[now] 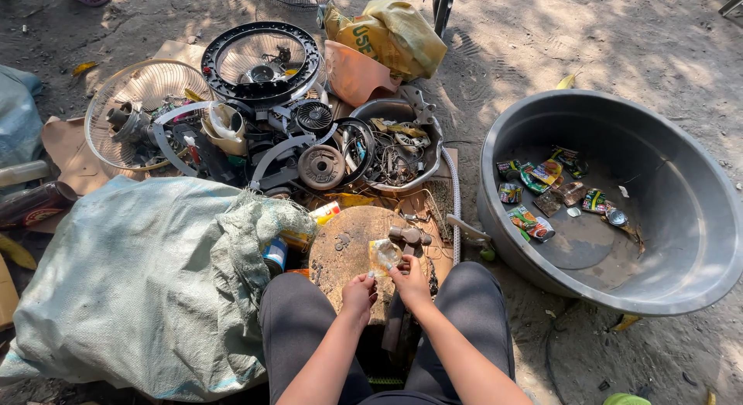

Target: Dismantling and flattening small metal components using a hammer on a wooden block

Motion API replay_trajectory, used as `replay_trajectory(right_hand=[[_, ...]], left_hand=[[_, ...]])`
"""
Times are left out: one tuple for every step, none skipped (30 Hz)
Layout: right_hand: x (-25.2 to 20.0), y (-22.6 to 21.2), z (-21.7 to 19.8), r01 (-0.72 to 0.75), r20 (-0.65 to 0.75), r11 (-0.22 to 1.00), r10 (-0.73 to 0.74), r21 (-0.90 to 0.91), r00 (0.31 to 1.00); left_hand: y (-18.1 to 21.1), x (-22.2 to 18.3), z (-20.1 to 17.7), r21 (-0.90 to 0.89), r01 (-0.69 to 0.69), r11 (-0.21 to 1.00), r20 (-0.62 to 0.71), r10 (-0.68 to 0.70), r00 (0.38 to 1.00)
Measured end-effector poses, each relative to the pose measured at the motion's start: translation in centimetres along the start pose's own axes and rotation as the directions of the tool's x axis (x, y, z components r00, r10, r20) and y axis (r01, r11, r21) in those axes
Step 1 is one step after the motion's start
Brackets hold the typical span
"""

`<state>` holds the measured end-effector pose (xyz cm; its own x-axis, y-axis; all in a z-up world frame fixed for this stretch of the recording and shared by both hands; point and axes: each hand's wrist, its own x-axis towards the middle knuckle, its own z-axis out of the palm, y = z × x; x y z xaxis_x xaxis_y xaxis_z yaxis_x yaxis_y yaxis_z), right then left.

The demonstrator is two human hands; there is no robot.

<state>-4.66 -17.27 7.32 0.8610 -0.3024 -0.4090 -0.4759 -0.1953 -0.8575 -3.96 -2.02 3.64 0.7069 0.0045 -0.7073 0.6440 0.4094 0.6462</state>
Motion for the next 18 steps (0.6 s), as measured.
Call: replay_trajectory(right_hand=[[-0.7,0.0,-0.3,-0.002,-0.003,1.0,0.002,0.002,1.0],[-1.1,-0.2,-0.6,-0.052,0.047,0.98,0.043,0.193,0.998],[-1.5,-0.4,-0.9,-0.107,0.105,0.921,0.072,0.374,0.992],[-2.1,-1.6,-2.0,-0.105,0.105,0.921,0.07,0.375,0.992],[-2.7,-2.9,-3.2,-0.154,0.161,0.901,0.096,0.406,0.982],[-3.2,-4.3,-4.4,-0.203,0.216,0.878,0.117,0.434,0.969],[-2.5,-4.5,-5.9,-0.2,0.214,0.878,0.114,0.435,0.97],[-1.8,-4.7,-7.3,-0.26,0.207,0.844,0.18,0.469,0.961],[-1.2,-4.9,-8.8,-0.317,0.204,0.805,0.246,0.502,0.948],[-0.5,-5.1,-11.9,-0.317,0.203,0.805,0.246,0.501,0.948],[0.2,-5.3,-15.0,-0.199,0.12,0.674,0.162,0.711,0.979],[0.9,-5.5,-18.0,-0.068,0.02,0.495,0.1,0.866,0.995],[0.5,-5.7,-20.4,-0.073,0.025,0.498,0.101,0.864,0.995],[0.3,-6.0,-22.6,0.041,-0.065,0.437,0.041,0.899,0.997],[0.1,-6.4,-24.9,0.152,-0.158,0.366,-0.013,0.918,0.987],[-0.2,-6.8,-24.2,0.146,-0.152,0.366,-0.012,0.919,0.988],[-0.5,-7.1,-23.5,0.163,-0.213,0.517,0.04,0.84,0.976],[-0.8,-7.5,-23.1,0.163,-0.283,0.654,0.081,0.739,0.956]], left_hand=[[-0.4,-0.7,0.0,0.003,0.002,1.0,0.001,-0.002,1.0],[-0.6,-1.2,0.0,0.019,0.014,1.0,0.033,-0.014,0.999],[-0.8,-1.8,0.1,0.036,0.025,0.999,0.064,-0.027,0.998],[0.1,-3.0,0.2,0.036,0.023,0.999,0.064,-0.025,0.998],[0.9,-4.3,0.4,0.017,0.048,0.999,0.107,-0.05,0.993],[1.9,-5.5,0.7,-0.001,0.074,0.997,0.153,-0.073,0.986],[2.2,-5.8,0.9,-0.001,0.072,0.997,0.156,-0.071,0.985],[2.5,-6.2,1.1,0.028,0.092,0.995,0.194,-0.096,0.976],[2.8,-6.5,1.3,0.057,0.112,0.992,0.232,-0.122,0.965],[2.8,-6.3,1.3,0.056,0.112,0.992,0.232,-0.122,0.965],[2.9,-6.0,1.2,0.034,0.112,0.993,0.229,-0.117,0.966],[2.8,-5.8,1.1,0.01,0.113,0.994,0.221,-0.112,0.969],[2.5,-5.4,0.8,0.005,0.114,0.993,0.217,-0.113,0.97],[2.4,-4.9,0.6,-0.011,0.095,0.995,0.191,-0.091,0.977],[2.2,-4.3,0.4,-0.027,0.076,0.997,0.164,-0.071,0.984],[2.4,-4.3,0.3,-0.029,0.076,0.997,0.159,-0.07,0.985],[2.5,-4.3,0.2,-0.047,0.076,0.996,0.15,-0.068,0.986],[2.6,-4.3,0.4,-0.063,0.078,0.995,0.143,-0.068,0.987]])
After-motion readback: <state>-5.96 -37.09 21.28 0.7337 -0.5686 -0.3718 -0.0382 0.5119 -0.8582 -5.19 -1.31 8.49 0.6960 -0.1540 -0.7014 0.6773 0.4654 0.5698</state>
